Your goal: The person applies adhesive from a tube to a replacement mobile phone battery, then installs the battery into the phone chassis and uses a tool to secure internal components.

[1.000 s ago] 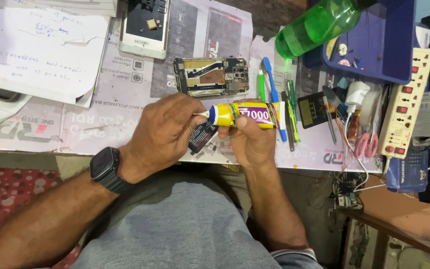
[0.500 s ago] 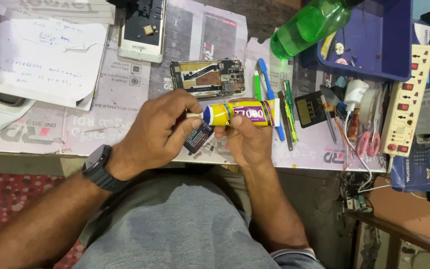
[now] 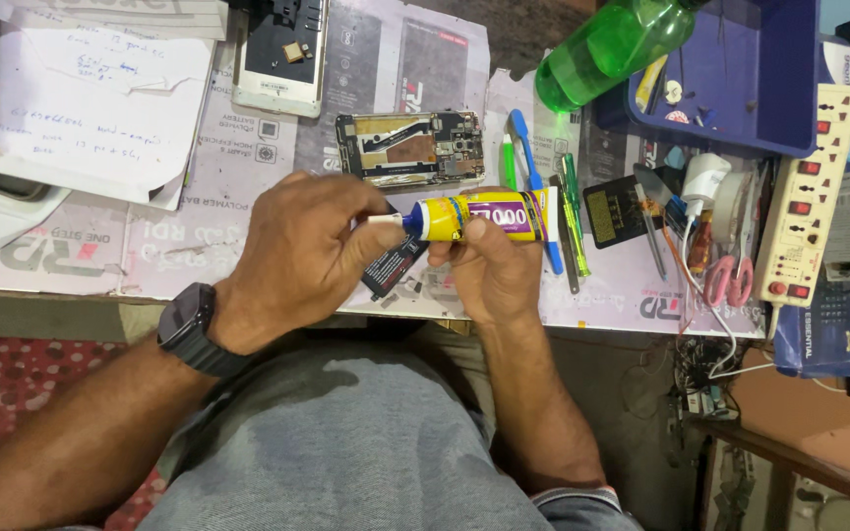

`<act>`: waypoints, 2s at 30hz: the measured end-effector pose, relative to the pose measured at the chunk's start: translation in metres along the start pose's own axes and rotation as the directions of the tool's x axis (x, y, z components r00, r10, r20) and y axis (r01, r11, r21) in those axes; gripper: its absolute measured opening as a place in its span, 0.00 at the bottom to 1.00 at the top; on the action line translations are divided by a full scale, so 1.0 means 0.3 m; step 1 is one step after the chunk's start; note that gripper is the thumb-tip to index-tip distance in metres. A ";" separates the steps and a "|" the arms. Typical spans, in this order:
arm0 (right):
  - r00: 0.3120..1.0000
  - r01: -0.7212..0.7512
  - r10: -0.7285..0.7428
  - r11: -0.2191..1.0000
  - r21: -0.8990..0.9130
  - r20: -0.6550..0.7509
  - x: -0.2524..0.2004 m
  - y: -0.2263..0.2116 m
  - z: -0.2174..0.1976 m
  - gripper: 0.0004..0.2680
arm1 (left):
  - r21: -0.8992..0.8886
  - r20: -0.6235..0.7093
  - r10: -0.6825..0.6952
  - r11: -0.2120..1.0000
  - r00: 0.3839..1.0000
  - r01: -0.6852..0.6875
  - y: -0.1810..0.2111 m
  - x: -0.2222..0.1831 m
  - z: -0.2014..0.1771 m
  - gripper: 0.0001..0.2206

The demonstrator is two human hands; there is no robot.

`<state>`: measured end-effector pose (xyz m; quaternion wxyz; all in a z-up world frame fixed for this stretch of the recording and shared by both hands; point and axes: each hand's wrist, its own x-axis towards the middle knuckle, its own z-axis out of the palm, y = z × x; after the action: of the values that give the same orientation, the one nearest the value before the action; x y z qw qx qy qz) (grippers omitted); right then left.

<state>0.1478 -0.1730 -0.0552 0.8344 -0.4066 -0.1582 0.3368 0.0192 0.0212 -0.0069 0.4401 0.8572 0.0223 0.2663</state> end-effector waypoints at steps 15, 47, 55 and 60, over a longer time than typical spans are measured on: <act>0.994 0.105 -0.092 0.896 0.432 -0.052 -0.034 -0.076 -0.204 0.13 | 0.233 0.336 0.065 0.961 0.940 -0.149 0.063 0.109 0.114 0.10; 0.973 0.229 -0.201 0.908 -0.351 0.116 -0.065 -0.024 -0.005 0.15 | 0.309 0.012 -0.201 0.932 0.979 0.188 0.024 -0.150 -0.005 0.39; 0.975 0.210 -0.218 0.811 -0.545 0.051 -0.080 0.034 0.003 0.14 | 0.186 0.031 -0.198 0.964 0.980 0.189 -0.023 -0.134 -0.029 0.36; 0.976 0.173 -0.219 0.745 -0.644 0.008 -0.070 0.033 0.000 0.11 | 0.103 -0.004 -0.190 0.977 0.982 0.189 -0.056 -0.150 -0.019 0.38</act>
<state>0.1283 -0.1832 -0.0629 0.6809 -0.6590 -0.2769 0.1591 -0.0188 0.0235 -0.0369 0.4189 0.8735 0.1163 0.2190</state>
